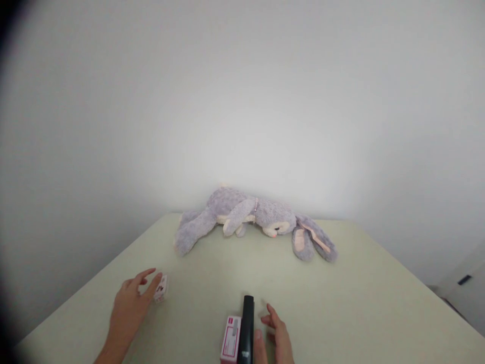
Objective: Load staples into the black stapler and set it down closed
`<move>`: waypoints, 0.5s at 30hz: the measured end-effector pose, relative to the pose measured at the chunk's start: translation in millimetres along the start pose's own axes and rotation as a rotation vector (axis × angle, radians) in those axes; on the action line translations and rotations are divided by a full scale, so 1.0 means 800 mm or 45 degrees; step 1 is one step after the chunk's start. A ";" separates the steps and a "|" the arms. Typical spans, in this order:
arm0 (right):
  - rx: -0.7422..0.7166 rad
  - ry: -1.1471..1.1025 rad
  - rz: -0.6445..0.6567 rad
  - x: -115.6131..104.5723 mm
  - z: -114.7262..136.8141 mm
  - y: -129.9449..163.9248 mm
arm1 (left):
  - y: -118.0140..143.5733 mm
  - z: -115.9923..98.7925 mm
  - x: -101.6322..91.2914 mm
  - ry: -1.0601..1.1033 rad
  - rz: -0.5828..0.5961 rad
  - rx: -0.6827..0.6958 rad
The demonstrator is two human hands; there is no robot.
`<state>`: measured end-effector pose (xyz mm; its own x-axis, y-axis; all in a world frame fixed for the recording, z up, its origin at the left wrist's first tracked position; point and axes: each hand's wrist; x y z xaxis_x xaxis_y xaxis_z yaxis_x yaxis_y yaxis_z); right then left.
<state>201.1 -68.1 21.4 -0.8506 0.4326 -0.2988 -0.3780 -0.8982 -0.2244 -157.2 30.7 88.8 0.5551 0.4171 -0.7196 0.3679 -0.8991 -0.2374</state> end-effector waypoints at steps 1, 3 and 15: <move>-0.075 0.015 0.028 0.004 -0.004 -0.002 | -0.010 0.010 -0.001 0.010 0.073 -0.037; -0.172 0.092 0.128 0.013 -0.010 -0.005 | -0.016 0.015 0.009 0.073 0.243 -0.023; -0.181 0.438 0.326 0.024 -0.018 -0.002 | 0.042 -0.123 0.131 0.343 0.654 0.520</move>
<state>190.8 -57.1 2.5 -0.7300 0.2202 -0.6470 -0.0969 -0.9705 -0.2209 -13.2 57.1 69.3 0.7680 -0.1018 -0.6324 -0.2697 -0.9469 -0.1750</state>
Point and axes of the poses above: each hand's wrist, its own y-axis away from the middle knuckle, its own x-axis out of the palm, z = x × y, and after that the axes turned 4 degrees about z, right-handed
